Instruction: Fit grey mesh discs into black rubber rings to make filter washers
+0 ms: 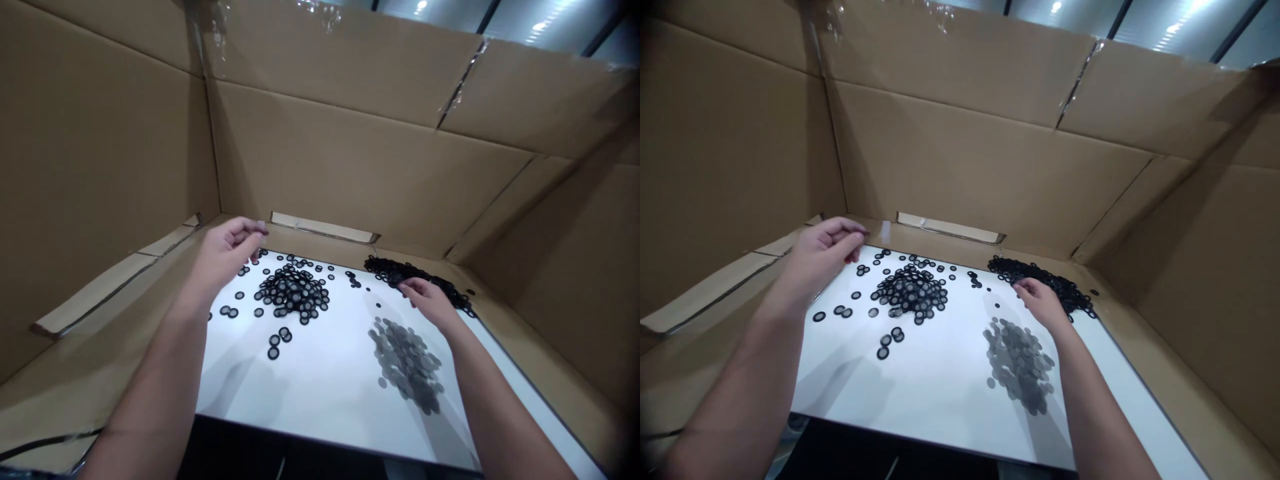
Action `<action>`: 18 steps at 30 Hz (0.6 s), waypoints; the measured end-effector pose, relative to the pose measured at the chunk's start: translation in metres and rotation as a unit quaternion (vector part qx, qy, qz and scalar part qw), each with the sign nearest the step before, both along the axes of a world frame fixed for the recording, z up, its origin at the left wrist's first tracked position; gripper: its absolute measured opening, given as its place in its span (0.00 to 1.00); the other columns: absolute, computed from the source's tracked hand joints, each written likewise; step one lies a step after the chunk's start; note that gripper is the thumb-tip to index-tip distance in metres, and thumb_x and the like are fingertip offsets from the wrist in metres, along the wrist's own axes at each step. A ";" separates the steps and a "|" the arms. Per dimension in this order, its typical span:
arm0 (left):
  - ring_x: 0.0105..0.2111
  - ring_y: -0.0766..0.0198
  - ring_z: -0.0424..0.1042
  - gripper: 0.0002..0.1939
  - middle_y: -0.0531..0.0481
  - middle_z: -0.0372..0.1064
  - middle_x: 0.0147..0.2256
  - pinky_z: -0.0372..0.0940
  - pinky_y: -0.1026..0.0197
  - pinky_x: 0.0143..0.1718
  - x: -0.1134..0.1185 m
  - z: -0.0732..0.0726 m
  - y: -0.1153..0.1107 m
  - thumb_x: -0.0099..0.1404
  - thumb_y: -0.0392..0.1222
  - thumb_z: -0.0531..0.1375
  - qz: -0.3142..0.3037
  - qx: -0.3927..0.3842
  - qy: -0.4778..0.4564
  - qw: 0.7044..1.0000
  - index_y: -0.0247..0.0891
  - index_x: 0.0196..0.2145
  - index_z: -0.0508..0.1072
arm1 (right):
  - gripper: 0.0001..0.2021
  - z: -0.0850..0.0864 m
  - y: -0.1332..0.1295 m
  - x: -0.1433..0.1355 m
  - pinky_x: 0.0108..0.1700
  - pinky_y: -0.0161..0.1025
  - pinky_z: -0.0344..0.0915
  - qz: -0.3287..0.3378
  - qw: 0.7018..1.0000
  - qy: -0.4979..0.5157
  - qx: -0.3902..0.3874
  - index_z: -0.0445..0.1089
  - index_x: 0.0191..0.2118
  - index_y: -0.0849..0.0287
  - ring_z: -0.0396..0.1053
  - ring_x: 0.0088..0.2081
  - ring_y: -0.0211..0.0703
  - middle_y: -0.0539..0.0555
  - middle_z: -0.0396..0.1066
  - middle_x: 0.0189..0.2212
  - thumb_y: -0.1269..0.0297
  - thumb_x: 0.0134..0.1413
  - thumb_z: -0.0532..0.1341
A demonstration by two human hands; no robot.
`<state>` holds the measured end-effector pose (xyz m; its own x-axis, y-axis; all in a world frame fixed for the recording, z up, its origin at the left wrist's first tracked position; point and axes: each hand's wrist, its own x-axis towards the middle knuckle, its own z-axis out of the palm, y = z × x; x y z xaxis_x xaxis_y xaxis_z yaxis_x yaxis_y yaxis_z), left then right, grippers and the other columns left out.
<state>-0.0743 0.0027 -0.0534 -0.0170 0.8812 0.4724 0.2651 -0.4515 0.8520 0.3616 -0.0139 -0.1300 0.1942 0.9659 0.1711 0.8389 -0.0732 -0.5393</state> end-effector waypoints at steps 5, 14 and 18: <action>0.19 0.70 0.63 0.03 0.56 0.65 0.18 0.59 0.67 0.20 0.016 0.031 0.016 0.62 0.34 0.61 0.014 0.090 -0.094 0.991 0.37 0.34 0.76 | 0.18 -0.023 -0.001 0.063 0.35 0.41 0.65 -0.110 0.991 -0.062 0.043 0.75 0.40 0.62 0.71 0.33 0.47 0.58 0.75 0.33 0.53 0.55 0.55; 0.24 0.67 0.71 0.05 0.53 0.70 0.24 0.65 0.65 0.23 0.070 0.069 -0.028 0.63 0.35 0.62 -0.065 0.173 0.039 0.982 0.39 0.36 0.78 | 0.18 -0.089 0.008 0.075 0.49 0.46 0.62 -0.154 0.964 -0.209 0.048 0.71 0.53 0.59 0.66 0.49 0.54 0.63 0.68 0.50 0.59 0.59 0.58; 0.24 0.65 0.71 0.06 0.53 0.73 0.27 0.65 0.64 0.20 0.079 0.070 -0.039 0.58 0.34 0.66 -0.087 0.177 0.072 0.978 0.42 0.34 0.80 | 0.18 -0.093 0.019 0.070 0.48 0.48 0.59 -0.150 0.954 -0.256 0.040 0.70 0.53 0.58 0.65 0.50 0.56 0.62 0.68 0.50 0.58 0.61 0.58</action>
